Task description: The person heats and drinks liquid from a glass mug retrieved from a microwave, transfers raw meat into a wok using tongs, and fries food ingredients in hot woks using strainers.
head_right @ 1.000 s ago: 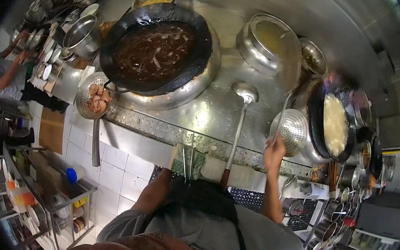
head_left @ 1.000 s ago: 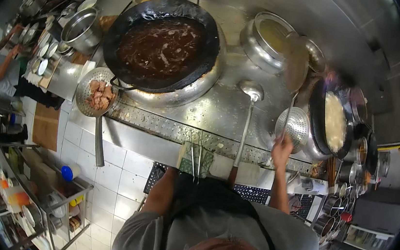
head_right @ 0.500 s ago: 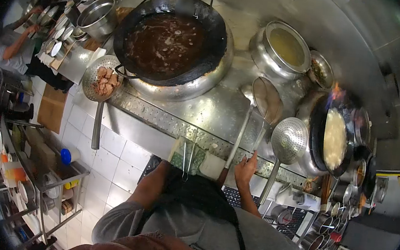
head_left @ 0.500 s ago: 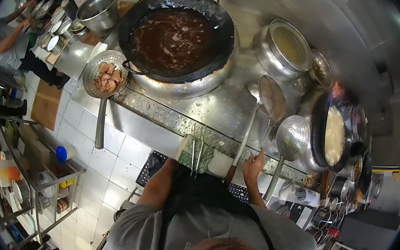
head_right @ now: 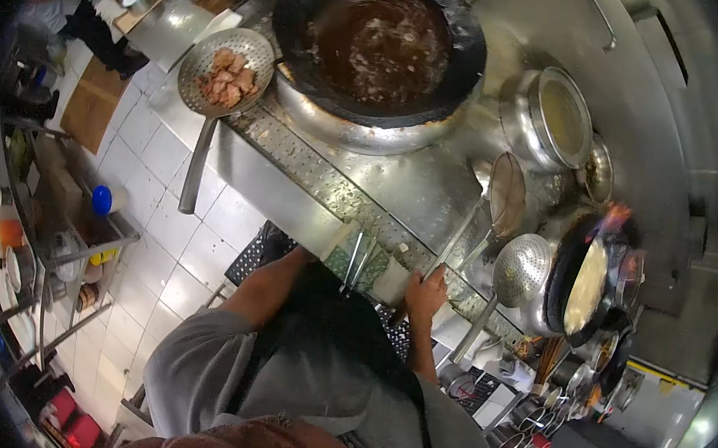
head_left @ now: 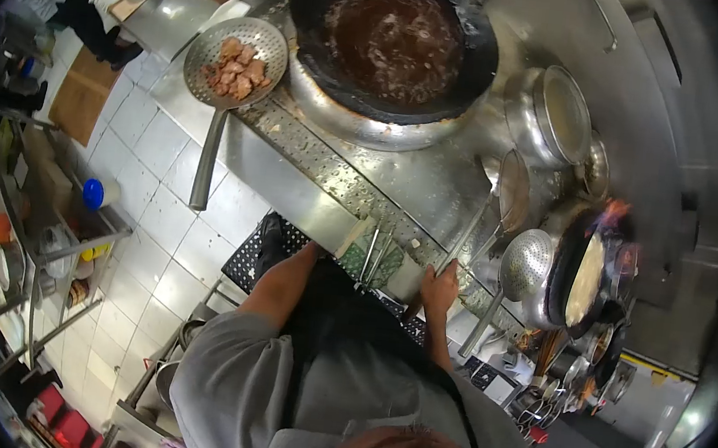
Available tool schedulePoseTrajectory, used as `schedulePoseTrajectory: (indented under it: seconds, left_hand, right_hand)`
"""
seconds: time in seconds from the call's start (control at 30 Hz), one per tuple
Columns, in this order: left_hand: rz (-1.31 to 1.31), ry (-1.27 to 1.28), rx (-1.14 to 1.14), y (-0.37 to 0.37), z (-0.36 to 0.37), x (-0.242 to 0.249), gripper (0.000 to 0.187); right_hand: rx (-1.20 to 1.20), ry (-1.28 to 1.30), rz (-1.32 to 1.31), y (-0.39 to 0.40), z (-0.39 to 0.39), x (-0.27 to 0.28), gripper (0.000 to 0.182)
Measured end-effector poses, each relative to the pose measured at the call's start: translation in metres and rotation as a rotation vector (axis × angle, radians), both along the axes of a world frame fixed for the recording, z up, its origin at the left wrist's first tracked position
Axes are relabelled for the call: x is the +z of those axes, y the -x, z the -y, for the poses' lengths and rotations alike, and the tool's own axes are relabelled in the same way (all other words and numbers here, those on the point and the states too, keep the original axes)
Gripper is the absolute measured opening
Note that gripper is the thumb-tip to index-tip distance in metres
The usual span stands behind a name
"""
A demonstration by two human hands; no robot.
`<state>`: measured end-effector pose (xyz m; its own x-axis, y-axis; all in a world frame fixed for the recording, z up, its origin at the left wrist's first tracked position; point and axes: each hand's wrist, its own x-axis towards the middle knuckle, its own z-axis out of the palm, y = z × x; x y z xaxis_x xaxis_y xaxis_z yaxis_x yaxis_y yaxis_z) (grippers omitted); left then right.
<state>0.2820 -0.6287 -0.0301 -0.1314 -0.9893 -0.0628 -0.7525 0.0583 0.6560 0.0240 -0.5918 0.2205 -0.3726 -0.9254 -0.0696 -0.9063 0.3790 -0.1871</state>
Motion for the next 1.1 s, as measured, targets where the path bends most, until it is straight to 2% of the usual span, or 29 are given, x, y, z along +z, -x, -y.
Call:
schedulePoseTrajectory:
  seconds: [0.13,0.2,0.27,0.3,0.33,0.43,0.5,0.57,0.63,0.67,0.73,0.77,0.8,0.87,0.93,1.03,1.1]
  left_hand:
    - [-0.055,-0.061,-0.011,-0.017,-0.009,0.003,0.04]
    - [-0.121,-0.171,-0.046,-0.034,-0.021,0.007,0.04]
    - [-0.253,-0.395,-0.077,-0.066,-0.026,0.019,0.04]
    - [-0.337,-0.539,-0.072,-0.088,-0.028,0.031,0.04]
    - [-0.472,-0.761,-0.016,-0.116,-0.03,0.05,0.04]
    - [-1.062,-1.139,0.348,-0.201,-0.037,0.095,0.041]
    - [-1.553,-1.024,0.514,-0.257,-0.039,0.11,0.051]
    - [-2.032,-0.818,0.661,-0.294,-0.027,0.175,0.059]
    - [-1.848,-0.69,0.617,-0.314,-0.005,0.252,0.06]
    - [-1.691,-0.705,0.726,-0.31,0.011,0.284,0.046]
    - [-1.584,-0.726,0.627,-0.318,0.025,0.267,0.033]
    - [-1.533,-0.734,0.579,-0.318,0.029,0.262,0.026]
    - [-1.463,-0.665,0.6,-0.305,0.033,0.284,0.015]
    - [-1.412,-0.604,0.642,-0.299,0.031,0.3,0.016]
    - [-1.362,-0.529,0.629,-0.293,0.022,0.323,0.022]
    - [-1.358,-0.419,0.575,-0.283,0.004,0.351,0.018]
    - [-1.361,-0.403,0.605,-0.271,0.004,0.359,0.022]
  right_hand:
    - [0.061,0.206,-0.081,0.026,-0.011,-0.043,0.061]
    - [0.001,0.204,0.136,0.047,-0.022,-0.036,0.059]
    - [-0.126,0.155,0.501,0.033,-0.033,-0.015,0.057]
    - [-0.224,0.109,0.754,0.004,-0.036,0.031,0.056]
    - [-0.326,0.063,1.003,-0.016,-0.037,0.058,0.054]
    - [-0.343,0.179,1.013,-0.039,-0.057,0.068,0.049]
    - [-0.302,0.26,1.015,-0.053,-0.058,0.082,0.043]
    - [-0.224,0.291,1.027,-0.067,-0.048,0.101,0.044]
    - [-0.098,0.21,1.084,-0.11,-0.027,0.146,0.044]
    - [-0.032,0.177,1.099,-0.124,-0.018,0.154,0.043]
    - [0.094,0.087,1.144,-0.153,0.0,0.16,0.044]
    - [0.258,0.088,1.075,-0.166,0.013,0.153,0.046]
    - [0.418,0.088,1.0,-0.181,0.026,0.146,0.047]
    - [0.664,0.15,0.75,-0.23,0.052,0.159,0.05]
    - [0.709,0.154,0.708,-0.265,0.073,0.148,0.053]
    - [0.817,0.322,0.563,-0.305,0.097,0.144,0.051]
    - [0.797,0.203,0.572,-0.305,0.095,0.142,0.051]
